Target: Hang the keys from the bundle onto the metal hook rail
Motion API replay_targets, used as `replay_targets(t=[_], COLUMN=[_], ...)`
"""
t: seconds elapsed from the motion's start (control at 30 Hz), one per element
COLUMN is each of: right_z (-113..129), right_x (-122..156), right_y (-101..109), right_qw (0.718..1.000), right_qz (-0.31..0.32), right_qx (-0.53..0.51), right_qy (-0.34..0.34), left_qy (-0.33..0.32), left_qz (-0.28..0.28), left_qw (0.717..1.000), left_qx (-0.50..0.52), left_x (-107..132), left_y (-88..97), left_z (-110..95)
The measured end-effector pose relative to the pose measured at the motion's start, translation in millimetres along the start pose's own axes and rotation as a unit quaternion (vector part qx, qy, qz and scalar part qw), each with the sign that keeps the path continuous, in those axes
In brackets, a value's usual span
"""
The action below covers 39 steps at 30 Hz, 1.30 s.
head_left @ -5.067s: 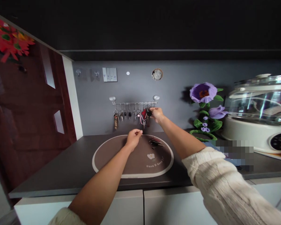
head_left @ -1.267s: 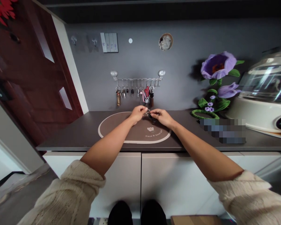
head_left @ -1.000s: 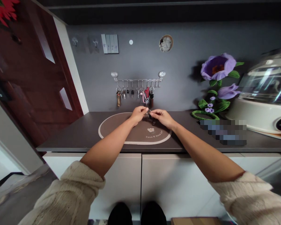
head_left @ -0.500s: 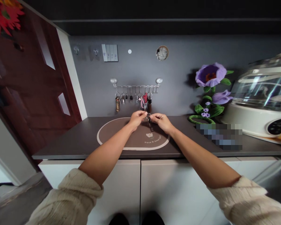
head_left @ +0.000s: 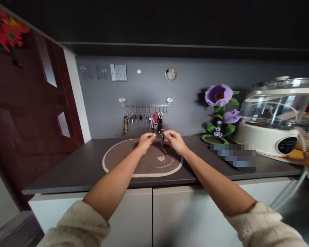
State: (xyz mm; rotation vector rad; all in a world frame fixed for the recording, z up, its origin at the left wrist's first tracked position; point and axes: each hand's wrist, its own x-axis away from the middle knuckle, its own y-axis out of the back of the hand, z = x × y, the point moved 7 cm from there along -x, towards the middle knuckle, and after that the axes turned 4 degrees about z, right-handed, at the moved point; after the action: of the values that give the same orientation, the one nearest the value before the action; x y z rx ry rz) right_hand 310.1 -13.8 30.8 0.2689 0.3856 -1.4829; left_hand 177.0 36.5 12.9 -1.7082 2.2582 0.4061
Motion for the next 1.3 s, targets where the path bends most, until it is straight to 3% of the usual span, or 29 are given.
replay_targets(t=[0.3,0.63,0.93,1.3], right_z=[28,51,42,28], right_x=[-16,-71,-105,-120], right_y=[9,30,40,47], right_qw=[0.997,0.988,0.972,0.963], right_qz=[-0.068,-0.145,-0.231,-0.258], right_qx=[0.023,0.045,0.041,0.062], right_qy=[0.03,0.02,-0.026,-0.04], left_qy=[-0.012,-0.038,-0.041,-0.034], left_qz=[0.005,0.018,0.015,0.006], left_qw=[0.999,0.996,0.994,0.996], left_qx=[-0.029,-0.082,-0.097,-0.088], left_x=[-2,0,-1,-3], left_y=[-1.5,-5.3,-6.0,-7.1], left_z=[4,1,4,2])
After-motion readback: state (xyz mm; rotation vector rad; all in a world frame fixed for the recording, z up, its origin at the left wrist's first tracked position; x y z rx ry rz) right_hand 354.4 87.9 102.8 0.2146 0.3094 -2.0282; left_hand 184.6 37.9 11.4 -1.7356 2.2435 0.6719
